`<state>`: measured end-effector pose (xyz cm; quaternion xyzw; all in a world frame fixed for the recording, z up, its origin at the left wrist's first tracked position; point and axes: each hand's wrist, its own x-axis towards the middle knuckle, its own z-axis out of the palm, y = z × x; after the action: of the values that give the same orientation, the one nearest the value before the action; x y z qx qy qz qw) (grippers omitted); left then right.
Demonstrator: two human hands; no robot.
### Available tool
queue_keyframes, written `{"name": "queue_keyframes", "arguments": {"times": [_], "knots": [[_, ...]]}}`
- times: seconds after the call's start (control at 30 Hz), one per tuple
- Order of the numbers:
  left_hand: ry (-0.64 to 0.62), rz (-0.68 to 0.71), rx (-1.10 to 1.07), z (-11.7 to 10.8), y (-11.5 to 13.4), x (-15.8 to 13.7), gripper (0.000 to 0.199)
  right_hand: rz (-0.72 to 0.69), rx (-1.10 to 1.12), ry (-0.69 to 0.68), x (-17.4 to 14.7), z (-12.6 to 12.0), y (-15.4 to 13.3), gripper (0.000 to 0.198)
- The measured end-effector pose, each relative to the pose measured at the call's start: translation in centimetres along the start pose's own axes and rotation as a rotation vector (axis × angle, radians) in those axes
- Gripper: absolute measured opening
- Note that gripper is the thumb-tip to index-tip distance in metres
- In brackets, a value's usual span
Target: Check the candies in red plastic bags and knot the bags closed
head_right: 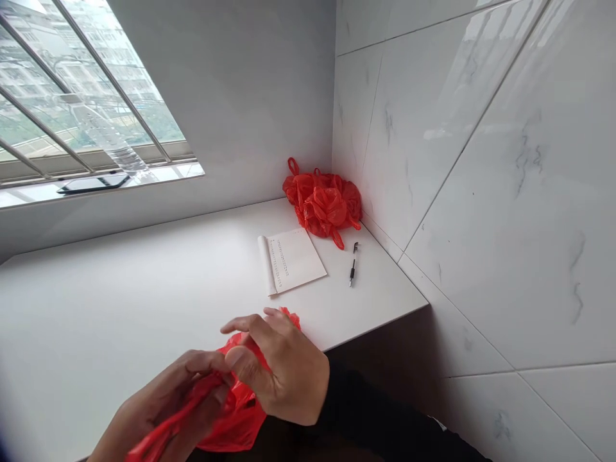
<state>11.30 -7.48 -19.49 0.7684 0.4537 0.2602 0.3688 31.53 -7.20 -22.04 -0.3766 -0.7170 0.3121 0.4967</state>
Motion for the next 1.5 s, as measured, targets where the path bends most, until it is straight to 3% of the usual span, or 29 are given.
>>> {"name": "queue_keyframes", "arguments": {"times": [0.13,0.23,0.33,0.47,0.57,0.73,0.83,0.97,1.07,1.2,1.3,1.5], "knots": [[0.192,0.242,0.440,0.4,-1.6,-0.1,0.045,0.098,0.046,-0.111,0.6,0.2,2.1,0.032],[0.202,0.337,0.486,0.7,-1.9,-0.2,0.050,0.139,0.177,-0.288,0.9,0.1,3.1,0.038],[0.188,0.405,0.490,0.5,-1.8,-0.1,0.055,0.081,0.303,-0.366,1.4,0.0,3.4,0.026],[0.109,0.386,0.658,0.1,-1.8,0.2,0.061,0.161,0.228,-0.182,1.8,0.2,2.6,0.017],[0.120,0.350,0.773,-0.4,-3.1,0.0,0.059,0.174,0.104,-0.008,1.8,-0.2,2.8,0.012],[0.160,0.325,0.998,-2.6,-8.4,-2.4,0.053,0.254,-0.176,0.259,0.4,-3.5,8.4,0.012],[0.145,0.278,1.037,-3.3,-9.7,-3.5,0.048,0.336,-0.168,0.290,-0.6,-4.7,11.1,0.019],[0.198,0.192,0.916,-1.7,-7.2,-2.1,0.049,0.315,-0.064,0.285,-1.2,-2.9,9.7,0.018],[0.085,0.335,0.984,0.5,-6.3,0.2,0.060,0.175,-0.062,0.203,-1.5,0.0,7.8,0.012],[-0.055,0.423,1.061,2.8,-8.8,2.7,0.076,-0.054,-0.360,0.033,-2.3,3.3,8.8,0.016],[-0.050,0.393,1.054,3.5,-10.6,3.5,0.086,-0.078,-0.521,0.042,-2.7,4.3,10.7,0.015],[-0.044,0.385,1.036,3.8,-11.2,3.3,0.086,-0.082,-0.537,0.030,-3.0,4.2,11.3,0.015]]}}
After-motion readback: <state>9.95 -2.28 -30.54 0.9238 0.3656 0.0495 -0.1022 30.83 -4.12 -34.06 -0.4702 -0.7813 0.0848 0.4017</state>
